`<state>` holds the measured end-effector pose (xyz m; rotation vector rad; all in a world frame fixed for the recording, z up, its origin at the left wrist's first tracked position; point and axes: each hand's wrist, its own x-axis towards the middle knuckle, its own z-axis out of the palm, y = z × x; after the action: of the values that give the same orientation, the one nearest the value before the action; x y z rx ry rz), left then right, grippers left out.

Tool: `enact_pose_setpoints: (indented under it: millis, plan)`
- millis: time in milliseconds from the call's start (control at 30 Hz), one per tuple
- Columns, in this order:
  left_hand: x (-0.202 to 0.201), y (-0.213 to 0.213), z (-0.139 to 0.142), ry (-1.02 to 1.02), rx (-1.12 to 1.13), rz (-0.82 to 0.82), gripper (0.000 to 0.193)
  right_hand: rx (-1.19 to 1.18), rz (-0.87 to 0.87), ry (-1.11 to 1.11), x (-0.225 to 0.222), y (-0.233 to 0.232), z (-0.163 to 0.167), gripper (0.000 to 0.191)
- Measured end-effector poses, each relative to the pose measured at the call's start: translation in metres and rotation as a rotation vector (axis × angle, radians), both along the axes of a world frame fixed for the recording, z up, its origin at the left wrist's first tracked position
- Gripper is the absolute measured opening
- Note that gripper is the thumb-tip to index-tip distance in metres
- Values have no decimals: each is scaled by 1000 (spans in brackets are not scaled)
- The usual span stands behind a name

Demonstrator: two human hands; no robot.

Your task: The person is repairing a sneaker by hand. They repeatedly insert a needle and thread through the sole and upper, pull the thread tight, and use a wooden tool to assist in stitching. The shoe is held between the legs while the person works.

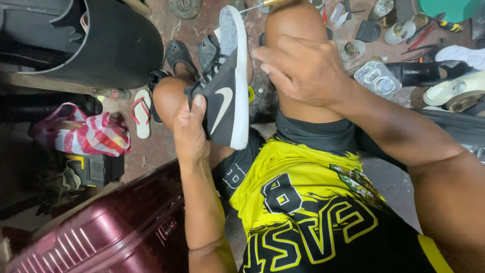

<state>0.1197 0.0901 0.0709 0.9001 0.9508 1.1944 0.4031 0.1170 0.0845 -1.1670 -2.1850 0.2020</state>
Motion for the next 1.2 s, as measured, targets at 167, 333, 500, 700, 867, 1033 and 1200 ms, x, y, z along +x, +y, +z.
enact_pose_setpoints:
  millis: [167,333,500,700,867,1033,1200]
  plan:
    - [-1,-24,12,370,182,-21,30,-766,160,822,-15,2,-36,49]
    - [6,-37,25,651,451,-104,24,-939,512,1515,-49,24,-61,88]
    - [4,-39,-7,588,396,-324,42,-918,605,1574,-61,30,-61,96]
    - [24,-55,-103,-740,-324,-207,49,-1009,447,1631,-56,36,-67,107]
    - [43,-53,-130,-903,-246,-36,56,-1070,549,1568,-51,36,-70,114]
    - [39,-27,-103,-1142,-266,-169,108,-1127,558,1592,-62,19,-69,120]
    - [56,-11,-93,-1110,-291,-3,130,-1081,593,1607,-70,8,-76,121]
